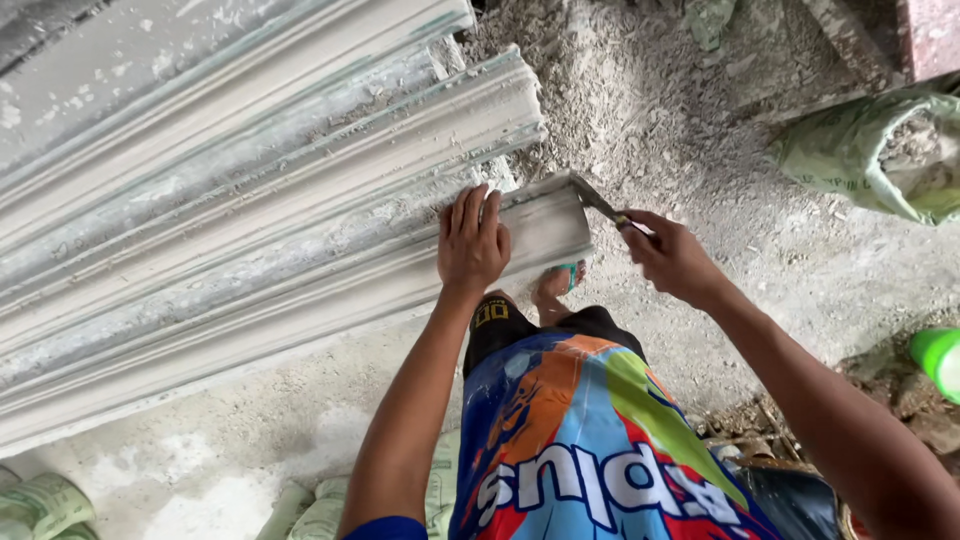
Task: The person uses a small brush to sweep dust and debris off stacked white molded plaster pieces. They repeatedly brush along the grooves and edges of each piece, occasionally repositioning the items to access different sides.
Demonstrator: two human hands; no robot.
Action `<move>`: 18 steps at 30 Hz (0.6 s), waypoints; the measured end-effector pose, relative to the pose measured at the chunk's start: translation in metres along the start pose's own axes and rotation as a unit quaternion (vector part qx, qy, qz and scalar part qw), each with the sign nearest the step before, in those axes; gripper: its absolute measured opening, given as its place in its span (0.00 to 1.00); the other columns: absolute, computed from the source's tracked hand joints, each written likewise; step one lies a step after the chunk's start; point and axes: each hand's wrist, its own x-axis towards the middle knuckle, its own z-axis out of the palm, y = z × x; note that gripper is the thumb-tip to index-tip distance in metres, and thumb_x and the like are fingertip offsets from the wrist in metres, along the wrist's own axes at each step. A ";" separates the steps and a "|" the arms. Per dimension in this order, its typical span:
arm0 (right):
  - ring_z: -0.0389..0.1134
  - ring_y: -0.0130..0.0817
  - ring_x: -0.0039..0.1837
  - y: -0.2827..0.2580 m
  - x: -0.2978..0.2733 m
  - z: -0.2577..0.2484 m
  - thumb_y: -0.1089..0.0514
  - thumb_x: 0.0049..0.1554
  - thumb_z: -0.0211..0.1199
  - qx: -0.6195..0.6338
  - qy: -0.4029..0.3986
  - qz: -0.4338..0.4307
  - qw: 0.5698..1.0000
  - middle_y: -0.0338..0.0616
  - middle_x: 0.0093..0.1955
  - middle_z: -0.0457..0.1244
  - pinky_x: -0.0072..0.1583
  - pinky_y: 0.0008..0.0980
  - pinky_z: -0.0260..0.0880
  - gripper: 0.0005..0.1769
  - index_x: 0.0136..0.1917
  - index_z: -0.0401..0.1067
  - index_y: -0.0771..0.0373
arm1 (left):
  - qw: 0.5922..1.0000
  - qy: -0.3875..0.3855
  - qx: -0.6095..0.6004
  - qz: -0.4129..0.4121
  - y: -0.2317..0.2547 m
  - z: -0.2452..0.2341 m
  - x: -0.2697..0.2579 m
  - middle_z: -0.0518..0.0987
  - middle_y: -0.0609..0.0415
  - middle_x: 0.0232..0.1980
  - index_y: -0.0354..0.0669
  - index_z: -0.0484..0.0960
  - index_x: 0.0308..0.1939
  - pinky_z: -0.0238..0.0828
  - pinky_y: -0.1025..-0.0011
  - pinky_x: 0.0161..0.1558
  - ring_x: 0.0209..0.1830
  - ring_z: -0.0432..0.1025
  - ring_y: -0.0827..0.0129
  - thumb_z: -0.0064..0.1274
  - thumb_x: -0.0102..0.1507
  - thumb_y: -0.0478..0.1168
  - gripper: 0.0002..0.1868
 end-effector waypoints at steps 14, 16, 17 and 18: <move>0.60 0.32 0.30 -0.057 0.060 0.004 0.50 0.68 0.54 -0.050 0.000 -0.102 0.993 0.42 0.31 0.61 0.33 0.32 0.61 0.23 0.73 0.68 0.58 | 0.987 0.021 0.073 -0.141 -0.099 0.034 0.104 0.72 0.49 0.60 0.43 0.72 0.62 0.62 0.56 0.60 0.65 0.67 0.53 0.40 0.68 0.41 0.19; 0.65 0.42 0.34 -0.061 0.059 -0.009 0.46 0.67 0.55 -0.139 0.028 -0.103 0.984 0.48 0.32 0.66 0.41 0.46 0.65 0.24 0.72 0.71 0.53 | 0.986 0.031 0.095 -0.134 -0.099 0.037 0.109 0.72 0.50 0.59 0.43 0.72 0.63 0.60 0.58 0.59 0.64 0.67 0.56 0.37 0.69 0.42 0.19; 0.64 0.39 0.34 -0.062 0.052 -0.019 0.48 0.67 0.56 -0.141 0.046 -0.097 0.984 0.46 0.32 0.66 0.40 0.42 0.64 0.23 0.72 0.71 0.54 | 0.985 0.032 0.101 -0.134 -0.100 0.040 0.110 0.72 0.51 0.59 0.45 0.72 0.63 0.59 0.58 0.59 0.64 0.66 0.57 0.38 0.68 0.43 0.20; 0.64 0.35 0.34 -0.062 0.044 -0.024 0.50 0.66 0.56 -0.141 0.058 -0.091 0.984 0.45 0.32 0.65 0.40 0.38 0.64 0.22 0.72 0.71 0.55 | 0.984 0.030 0.111 -0.136 -0.104 0.039 0.106 0.72 0.53 0.59 0.46 0.73 0.63 0.58 0.59 0.59 0.64 0.66 0.58 0.40 0.66 0.44 0.22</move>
